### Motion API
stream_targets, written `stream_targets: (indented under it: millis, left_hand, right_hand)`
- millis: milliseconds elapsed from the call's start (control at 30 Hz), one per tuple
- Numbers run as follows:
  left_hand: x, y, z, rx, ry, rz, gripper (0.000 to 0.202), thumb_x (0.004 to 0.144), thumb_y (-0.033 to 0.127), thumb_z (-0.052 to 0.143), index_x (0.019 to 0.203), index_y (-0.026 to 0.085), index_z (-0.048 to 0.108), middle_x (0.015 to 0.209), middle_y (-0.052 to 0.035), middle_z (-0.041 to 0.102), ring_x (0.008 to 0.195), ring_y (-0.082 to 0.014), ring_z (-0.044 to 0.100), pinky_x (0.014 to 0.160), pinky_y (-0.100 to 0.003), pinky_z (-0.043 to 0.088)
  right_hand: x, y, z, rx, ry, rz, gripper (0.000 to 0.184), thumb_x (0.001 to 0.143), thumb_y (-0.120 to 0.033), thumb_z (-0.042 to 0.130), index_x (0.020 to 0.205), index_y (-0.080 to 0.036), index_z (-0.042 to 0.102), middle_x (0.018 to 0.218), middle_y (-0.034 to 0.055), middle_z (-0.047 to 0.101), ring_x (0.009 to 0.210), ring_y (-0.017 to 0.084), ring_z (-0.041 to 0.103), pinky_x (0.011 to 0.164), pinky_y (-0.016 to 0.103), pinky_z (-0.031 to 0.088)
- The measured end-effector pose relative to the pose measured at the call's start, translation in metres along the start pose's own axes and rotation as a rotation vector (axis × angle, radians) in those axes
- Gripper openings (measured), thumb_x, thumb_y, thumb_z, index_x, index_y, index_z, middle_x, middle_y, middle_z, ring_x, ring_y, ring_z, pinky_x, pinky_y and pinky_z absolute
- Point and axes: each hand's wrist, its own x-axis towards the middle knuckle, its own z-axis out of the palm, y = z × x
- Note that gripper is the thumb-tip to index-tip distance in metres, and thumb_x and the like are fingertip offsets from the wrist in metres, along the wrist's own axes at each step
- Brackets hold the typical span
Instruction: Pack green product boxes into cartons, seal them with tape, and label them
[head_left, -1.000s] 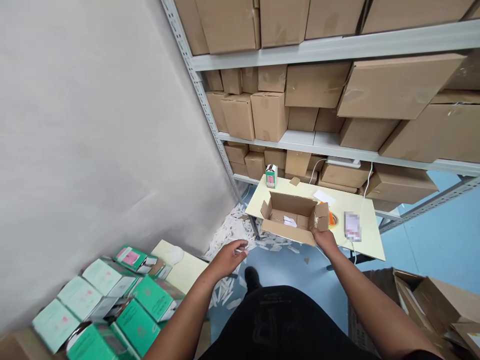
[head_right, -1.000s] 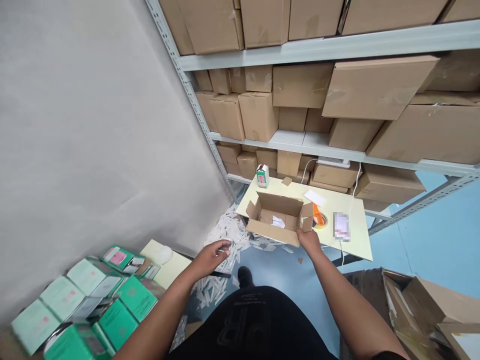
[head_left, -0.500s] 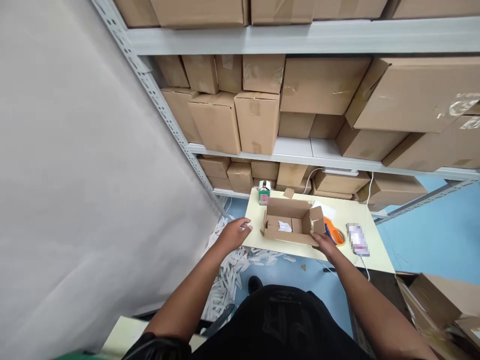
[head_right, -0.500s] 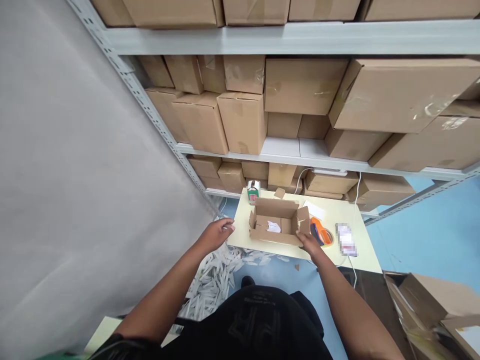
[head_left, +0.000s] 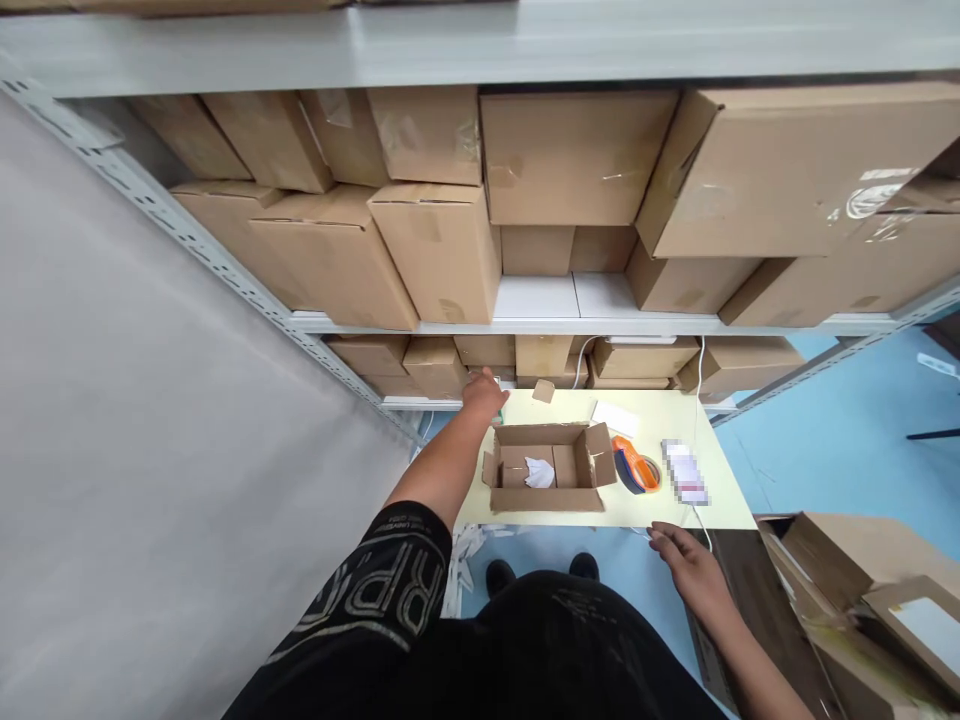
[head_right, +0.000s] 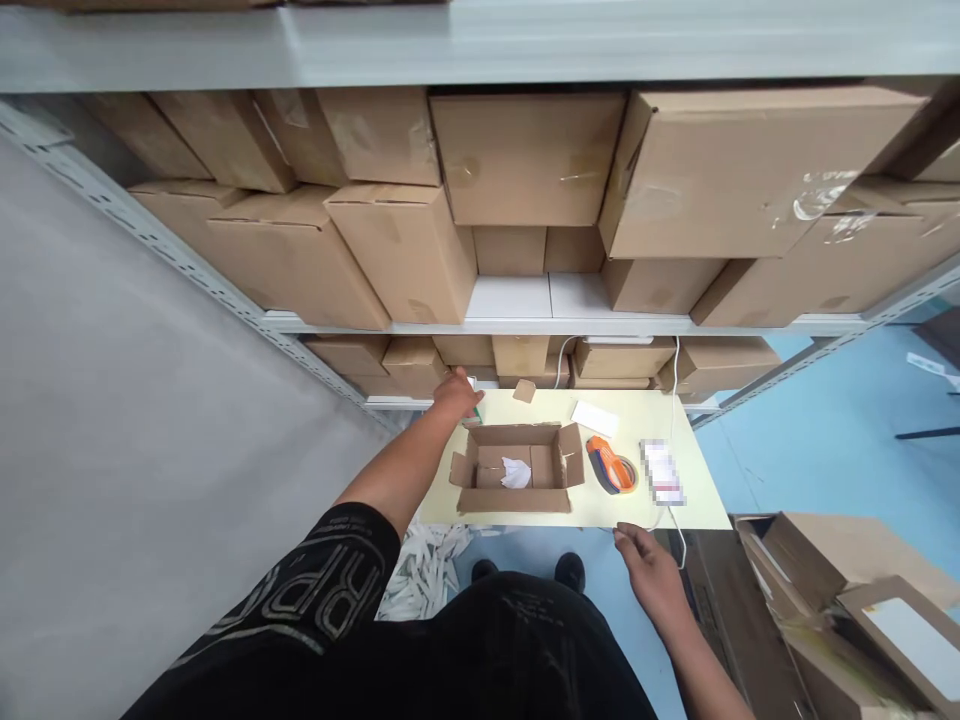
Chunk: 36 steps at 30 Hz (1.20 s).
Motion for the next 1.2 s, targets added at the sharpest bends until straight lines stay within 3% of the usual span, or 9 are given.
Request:
stream_targets:
  millis: [167, 333, 467, 567, 667, 800, 867, 967, 1200]
  left_hand:
    - [0.021, -0.007, 0.017, -0.012, 0.052, -0.042, 0.056, 0.082, 0.032, 0.075, 0.129, 0.014, 0.051, 0.138, -0.0245, 0.056, 0.122, -0.0352, 0.062, 0.095, -0.038, 0.050]
    - [0.024, -0.041, -0.010, -0.129, 0.166, -0.041, 0.051, 0.085, 0.034, 0.071, 0.127, 0.017, 0.049, 0.134, -0.0194, 0.056, 0.116, -0.0296, 0.064, 0.096, -0.037, 0.050]
    - [-0.008, -0.080, -0.058, -0.409, 0.391, 0.040, 0.043, 0.082, 0.038, 0.073, 0.114, 0.020, 0.050, 0.116, -0.0112, 0.064, 0.106, -0.0265, 0.065, 0.095, -0.038, 0.050]
    - [-0.061, -0.095, -0.074, -0.564, 0.378, 0.115, 0.050, 0.078, 0.044, 0.075, 0.114, 0.023, 0.047, 0.108, -0.0054, 0.065, 0.098, -0.0253, 0.065, 0.091, -0.040, 0.052]
    - [-0.121, -0.089, -0.048, -0.765, 0.253, 0.250, 0.052, 0.077, 0.047, 0.074, 0.114, 0.024, 0.046, 0.107, -0.0036, 0.065, 0.099, -0.0242, 0.065, 0.089, -0.038, 0.052]
    - [-0.169, -0.064, 0.024, -1.004, 0.027, 0.305, 0.053, 0.080, 0.045, 0.073, 0.119, 0.023, 0.044, 0.121, -0.0086, 0.065, 0.110, -0.0246, 0.065, 0.095, -0.038, 0.051]
    - [-0.174, -0.054, 0.054, -1.047, -0.004, 0.254, 0.056, 0.083, 0.040, 0.070, 0.128, 0.023, 0.041, 0.134, -0.0124, 0.062, 0.120, -0.0251, 0.063, 0.102, -0.038, 0.048]
    - [-0.166, -0.048, 0.077, -0.962, -0.043, 0.218, 0.063, 0.087, 0.035, 0.064, 0.142, 0.021, 0.036, 0.145, -0.0153, 0.058, 0.132, -0.0274, 0.058, 0.111, -0.042, 0.043]
    - [-0.141, -0.048, 0.084, -0.516, -0.079, 0.170, 0.053, 0.091, 0.030, 0.054, 0.141, 0.014, 0.053, 0.132, -0.0196, 0.067, 0.137, -0.0354, 0.052, 0.112, -0.044, 0.041]
  right_hand:
    - [-0.001, -0.022, -0.008, 0.061, -0.147, -0.018, 0.045, 0.085, -0.060, 0.065, 0.107, -0.023, 0.078, 0.117, 0.0101, 0.079, 0.115, 0.033, 0.072, 0.100, 0.043, 0.056]
    - [0.013, -0.035, -0.010, 0.071, -0.189, -0.037, 0.042, 0.086, -0.058, 0.066, 0.107, -0.024, 0.077, 0.116, 0.0089, 0.079, 0.115, 0.032, 0.072, 0.102, 0.044, 0.055]
    - [0.023, -0.052, 0.001, 0.166, -0.246, -0.036, 0.045, 0.086, -0.061, 0.066, 0.107, -0.022, 0.076, 0.110, 0.0096, 0.080, 0.107, 0.032, 0.073, 0.099, 0.045, 0.056]
    - [0.029, -0.079, 0.017, 0.261, -0.266, -0.055, 0.049, 0.086, -0.063, 0.066, 0.110, -0.021, 0.073, 0.108, 0.0107, 0.079, 0.101, 0.031, 0.074, 0.094, 0.045, 0.058]
    - [0.039, -0.112, 0.036, 0.293, -0.289, -0.113, 0.055, 0.088, -0.064, 0.064, 0.123, -0.021, 0.068, 0.116, 0.0105, 0.076, 0.105, 0.030, 0.072, 0.091, 0.042, 0.058]
    - [0.056, -0.131, 0.061, 0.181, -0.320, -0.151, 0.053, 0.095, -0.063, 0.053, 0.126, -0.022, 0.067, 0.116, 0.0101, 0.076, 0.108, 0.029, 0.071, 0.088, 0.039, 0.056]
    - [0.065, -0.128, 0.070, 0.042, -0.285, -0.100, 0.050, 0.096, -0.061, 0.050, 0.119, -0.021, 0.069, 0.108, 0.0102, 0.077, 0.103, 0.029, 0.072, 0.085, 0.038, 0.055]
    - [0.076, -0.119, 0.078, -0.164, -0.298, -0.030, 0.045, 0.096, -0.056, 0.050, 0.110, -0.019, 0.070, 0.100, 0.0117, 0.077, 0.097, 0.030, 0.072, 0.082, 0.037, 0.052]
    - [0.091, -0.126, 0.092, -0.430, -0.292, -0.073, 0.044, 0.097, -0.047, 0.048, 0.111, -0.012, 0.071, 0.112, 0.0203, 0.074, 0.105, 0.032, 0.069, 0.086, 0.036, 0.047]
